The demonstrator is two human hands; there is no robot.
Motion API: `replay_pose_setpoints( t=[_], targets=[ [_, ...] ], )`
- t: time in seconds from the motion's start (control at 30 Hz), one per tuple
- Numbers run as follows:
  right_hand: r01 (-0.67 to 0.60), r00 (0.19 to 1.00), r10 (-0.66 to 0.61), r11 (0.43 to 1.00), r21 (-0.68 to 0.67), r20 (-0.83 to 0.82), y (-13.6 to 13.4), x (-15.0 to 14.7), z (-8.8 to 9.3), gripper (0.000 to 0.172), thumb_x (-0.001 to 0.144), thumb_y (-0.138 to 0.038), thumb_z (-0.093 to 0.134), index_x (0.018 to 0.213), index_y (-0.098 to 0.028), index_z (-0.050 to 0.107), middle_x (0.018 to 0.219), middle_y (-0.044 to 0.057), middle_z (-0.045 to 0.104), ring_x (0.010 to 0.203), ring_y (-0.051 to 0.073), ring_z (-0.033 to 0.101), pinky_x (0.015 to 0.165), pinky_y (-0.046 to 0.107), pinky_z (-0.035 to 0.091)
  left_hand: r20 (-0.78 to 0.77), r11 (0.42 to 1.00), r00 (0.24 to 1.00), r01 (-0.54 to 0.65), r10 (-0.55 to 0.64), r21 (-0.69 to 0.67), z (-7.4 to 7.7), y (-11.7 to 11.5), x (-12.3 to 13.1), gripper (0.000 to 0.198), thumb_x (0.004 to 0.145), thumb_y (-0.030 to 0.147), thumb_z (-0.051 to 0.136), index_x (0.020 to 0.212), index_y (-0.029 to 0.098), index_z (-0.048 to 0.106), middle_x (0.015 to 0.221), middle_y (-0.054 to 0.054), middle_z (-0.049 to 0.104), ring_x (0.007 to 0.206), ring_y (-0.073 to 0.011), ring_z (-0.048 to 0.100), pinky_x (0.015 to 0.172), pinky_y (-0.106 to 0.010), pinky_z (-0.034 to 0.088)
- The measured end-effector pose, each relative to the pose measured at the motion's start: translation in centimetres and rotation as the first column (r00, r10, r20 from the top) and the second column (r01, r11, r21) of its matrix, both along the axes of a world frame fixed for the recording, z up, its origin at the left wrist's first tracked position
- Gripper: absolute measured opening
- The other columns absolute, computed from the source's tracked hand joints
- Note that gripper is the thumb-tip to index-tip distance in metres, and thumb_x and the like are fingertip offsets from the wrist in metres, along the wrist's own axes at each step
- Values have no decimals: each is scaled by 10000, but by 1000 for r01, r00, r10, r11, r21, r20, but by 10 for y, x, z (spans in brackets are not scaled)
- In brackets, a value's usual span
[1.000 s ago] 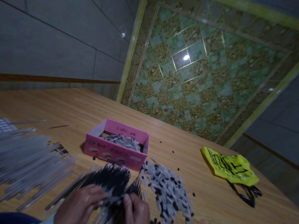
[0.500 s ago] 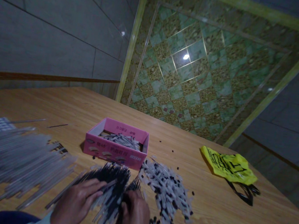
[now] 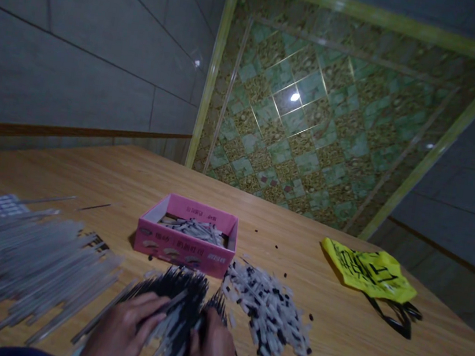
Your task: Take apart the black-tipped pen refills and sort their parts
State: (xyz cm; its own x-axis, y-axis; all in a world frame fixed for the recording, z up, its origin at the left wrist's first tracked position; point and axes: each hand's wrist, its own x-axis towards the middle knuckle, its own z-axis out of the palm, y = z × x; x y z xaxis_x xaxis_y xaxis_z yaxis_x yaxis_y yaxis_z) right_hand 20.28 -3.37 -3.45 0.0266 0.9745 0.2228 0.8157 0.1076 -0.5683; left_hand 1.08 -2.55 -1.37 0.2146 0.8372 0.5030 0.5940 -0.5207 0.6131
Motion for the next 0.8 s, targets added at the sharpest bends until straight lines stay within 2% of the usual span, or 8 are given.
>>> replay_pose_setpoints(
  t=[0.1,0.17,0.2,0.27,0.33,0.4,0.5,0.8],
  targets=[
    [-5,961,19,999,52,-276,1,6,-1,289,756,-223,507,1029,-150,570,887,96,686,811,230,635,728,295,462,133,992,991,34,-18,-118,0,1,1,244,812,258,518,975,244,699,871,-76,702,780,-200,653,722,-273,512],
    [-1,874,42,996,84,-484,2,7,1,310,747,-282,559,1025,-148,597,968,108,683,908,239,620,815,313,457,370,956,929,103,7,-276,1,4,1,202,766,278,590,912,213,716,879,-83,703,818,-216,655,708,-275,523],
    [1,814,52,996,91,-579,2,7,3,310,737,-308,590,1001,-149,624,997,114,681,955,247,607,848,322,449,521,911,852,173,52,-374,1,6,1,186,743,278,623,881,194,714,868,-83,705,821,-218,659,702,-275,530],
    [-38,678,71,997,61,-732,2,4,5,301,716,-346,645,942,-149,671,1003,121,684,954,254,611,826,325,467,776,781,589,368,223,-504,2,10,-1,155,715,231,664,854,165,687,831,-71,711,802,-205,673,714,-278,540],
    [-106,525,71,994,18,-848,1,-2,5,339,694,-369,690,958,-158,672,898,105,699,736,213,653,637,293,504,863,686,303,523,404,-505,1,15,-2,149,711,133,663,858,148,644,812,-62,718,793,-185,685,747,-280,541],
    [-153,379,77,988,19,-922,-1,-10,3,411,652,-374,737,998,-174,639,774,59,683,529,151,614,465,239,452,858,664,141,576,494,-477,-1,18,-3,175,713,48,641,859,136,604,859,-76,722,826,-179,687,735,-261,548],
    [-165,305,84,986,35,-949,-5,-21,1,379,608,-380,773,879,-161,623,604,4,624,457,123,575,420,205,408,839,653,114,576,532,-492,-2,18,0,177,730,12,614,847,131,555,899,-101,722,834,-190,692,659,-238,563],
    [-92,428,137,990,107,-893,-8,-26,2,312,632,-390,744,794,-147,633,543,-11,576,460,124,563,435,207,417,823,647,172,541,541,-538,0,15,5,194,707,27,657,792,137,522,814,-97,727,812,-208,699,636,-219,570]
  ],
)
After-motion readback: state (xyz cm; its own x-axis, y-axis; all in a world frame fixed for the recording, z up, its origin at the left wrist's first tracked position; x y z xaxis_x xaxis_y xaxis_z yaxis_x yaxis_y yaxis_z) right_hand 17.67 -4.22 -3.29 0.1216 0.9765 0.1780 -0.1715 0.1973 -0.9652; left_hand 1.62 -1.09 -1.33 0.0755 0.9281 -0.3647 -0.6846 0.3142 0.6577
